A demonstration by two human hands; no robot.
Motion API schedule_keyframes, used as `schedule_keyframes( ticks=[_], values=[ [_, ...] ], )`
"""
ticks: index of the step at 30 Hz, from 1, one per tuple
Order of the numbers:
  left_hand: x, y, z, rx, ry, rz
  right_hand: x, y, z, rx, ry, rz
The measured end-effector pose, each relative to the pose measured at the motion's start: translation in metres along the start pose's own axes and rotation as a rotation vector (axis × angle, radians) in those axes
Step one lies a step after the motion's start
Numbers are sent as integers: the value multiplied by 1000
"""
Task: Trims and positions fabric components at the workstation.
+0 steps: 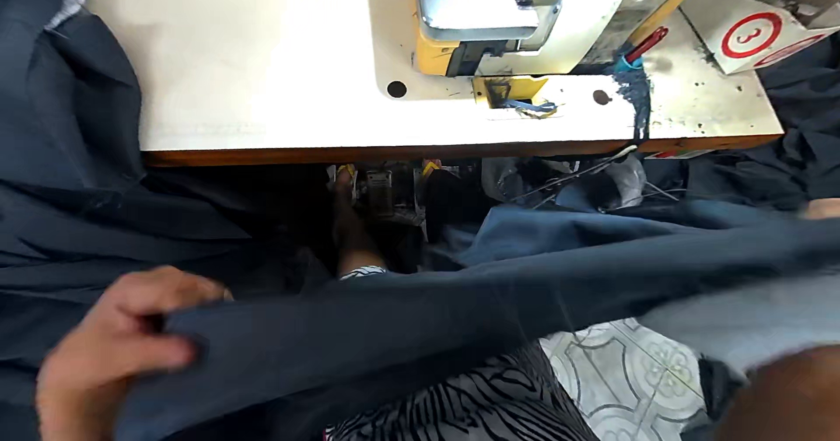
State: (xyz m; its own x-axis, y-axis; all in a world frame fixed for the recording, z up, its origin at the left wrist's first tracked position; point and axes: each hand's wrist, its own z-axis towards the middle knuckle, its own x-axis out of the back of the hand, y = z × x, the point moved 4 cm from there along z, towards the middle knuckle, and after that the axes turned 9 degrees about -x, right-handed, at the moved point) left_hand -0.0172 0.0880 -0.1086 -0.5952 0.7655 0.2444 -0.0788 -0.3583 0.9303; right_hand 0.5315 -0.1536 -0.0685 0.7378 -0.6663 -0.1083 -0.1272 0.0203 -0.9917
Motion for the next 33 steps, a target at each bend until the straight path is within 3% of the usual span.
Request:
schedule_keyframes(
  ticks=[2, 3, 4, 6, 8, 12, 14, 17, 21, 26, 29, 33],
  values=[
    [25, -12, -7, 156, 207, 302, 15, 39, 30, -102, -87, -213],
    [32, -21, -7, 182, 269, 355, 10, 57, 43, -138, -37, -357],
    [35, -25, -4, 176, 303, 360, 4, 73, 52, -170, -12, -538],
    [27, -22, 9, 110, 292, 375, -9, 93, 58, -164, -151, -795],
    [-5, -10, 41, 24, 176, 460, -50, 88, 41, 27, -418, -839],
    [-112, 27, 114, -203, -216, 664, -175, 59, -29, 465, -1077, -670],
    [-136, 45, 136, -286, -300, 683, -217, 53, -47, 628, -1212, -610],
    [-138, 58, 143, -276, -361, 673, -242, 54, -55, 687, -1295, -558],
    [-127, 65, 124, -207, -374, 538, -242, 44, -58, 705, -1312, -524],
    [-131, 87, 118, -317, -324, 644, -245, 31, -56, 716, -1426, -456],
    [-133, 79, 123, -307, -406, 496, -246, 30, -54, 697, -1548, -463],
    [-129, 50, 129, -246, -454, 209, -248, 42, -49, 652, -1584, -546]
  ],
)
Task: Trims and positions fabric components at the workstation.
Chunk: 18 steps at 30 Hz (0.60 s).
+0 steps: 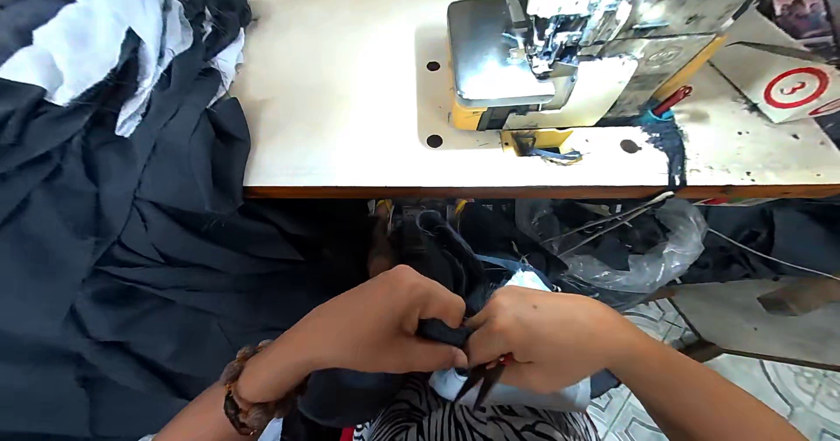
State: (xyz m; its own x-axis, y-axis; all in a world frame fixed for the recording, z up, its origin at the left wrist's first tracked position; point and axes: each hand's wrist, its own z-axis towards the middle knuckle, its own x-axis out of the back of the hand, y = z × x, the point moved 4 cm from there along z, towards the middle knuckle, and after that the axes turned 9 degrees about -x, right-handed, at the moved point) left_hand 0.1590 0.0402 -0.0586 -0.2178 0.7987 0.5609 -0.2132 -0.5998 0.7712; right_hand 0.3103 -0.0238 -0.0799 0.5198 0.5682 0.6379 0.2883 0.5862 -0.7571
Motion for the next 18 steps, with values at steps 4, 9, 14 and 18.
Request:
schedule_keyframes(
  ticks=[4, 9, 14, 18],
  values=[
    [-4, -31, -31, 57, -146, -87, 11, 9, -19, -38, -70, 83],
    [-3, -54, -124, 471, -427, 130, 48, 32, -100, -237, -73, 176],
    [87, -41, -190, 886, -343, 417, 67, 32, -124, -870, -8, 214],
    [160, -5, -197, 788, 88, 468, 38, 86, -147, -583, -18, 434]
  ],
)
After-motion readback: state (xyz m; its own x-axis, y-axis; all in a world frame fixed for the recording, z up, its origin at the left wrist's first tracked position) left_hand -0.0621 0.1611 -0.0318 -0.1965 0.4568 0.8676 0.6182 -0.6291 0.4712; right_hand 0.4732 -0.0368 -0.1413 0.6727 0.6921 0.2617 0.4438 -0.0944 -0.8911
